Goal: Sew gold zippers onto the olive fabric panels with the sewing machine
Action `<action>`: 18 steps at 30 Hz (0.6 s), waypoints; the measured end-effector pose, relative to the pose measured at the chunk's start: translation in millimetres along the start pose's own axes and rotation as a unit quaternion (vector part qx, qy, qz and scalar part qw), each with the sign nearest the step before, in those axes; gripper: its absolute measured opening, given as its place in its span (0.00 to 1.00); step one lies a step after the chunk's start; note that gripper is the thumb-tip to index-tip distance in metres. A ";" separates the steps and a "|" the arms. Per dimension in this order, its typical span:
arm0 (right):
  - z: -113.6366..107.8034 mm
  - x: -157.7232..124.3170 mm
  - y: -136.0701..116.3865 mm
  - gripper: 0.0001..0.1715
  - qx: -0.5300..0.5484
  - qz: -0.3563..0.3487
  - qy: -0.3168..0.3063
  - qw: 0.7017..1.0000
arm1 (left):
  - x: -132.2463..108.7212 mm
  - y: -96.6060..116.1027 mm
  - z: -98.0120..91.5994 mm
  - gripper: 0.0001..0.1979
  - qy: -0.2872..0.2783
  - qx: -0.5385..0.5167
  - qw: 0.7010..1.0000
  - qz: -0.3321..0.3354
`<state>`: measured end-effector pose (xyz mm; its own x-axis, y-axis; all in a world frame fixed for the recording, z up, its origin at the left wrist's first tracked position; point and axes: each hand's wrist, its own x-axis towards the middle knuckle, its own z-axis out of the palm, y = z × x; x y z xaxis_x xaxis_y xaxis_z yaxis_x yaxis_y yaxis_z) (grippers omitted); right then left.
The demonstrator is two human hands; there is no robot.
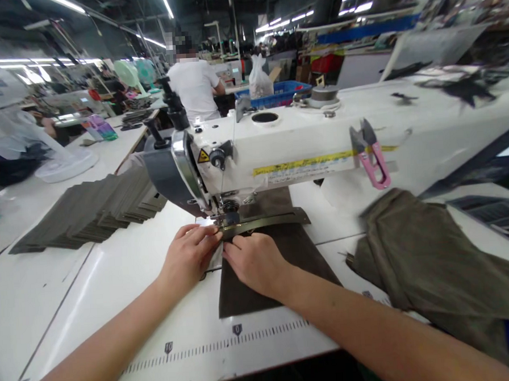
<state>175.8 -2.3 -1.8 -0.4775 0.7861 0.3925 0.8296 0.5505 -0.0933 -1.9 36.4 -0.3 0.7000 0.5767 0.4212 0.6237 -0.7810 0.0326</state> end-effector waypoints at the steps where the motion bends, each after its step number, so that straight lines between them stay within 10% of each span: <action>1: 0.0 -0.1 0.2 0.14 -0.006 -0.013 0.023 1.000 | 0.1 1.5 -0.7 0.10 -0.007 0.017 1.000 0.001; 18: 11.0 5.2 -1.3 0.25 0.001 0.043 -0.030 0.999 | 5.1 1.7 -0.9 0.13 -0.020 0.054 0.998 0.034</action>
<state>169.0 4.1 -9.8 -0.4215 0.8453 0.3284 0.8676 0.4812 -0.1252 2.4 37.8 2.7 0.7536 0.5341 0.3831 0.6069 -0.7892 -0.0936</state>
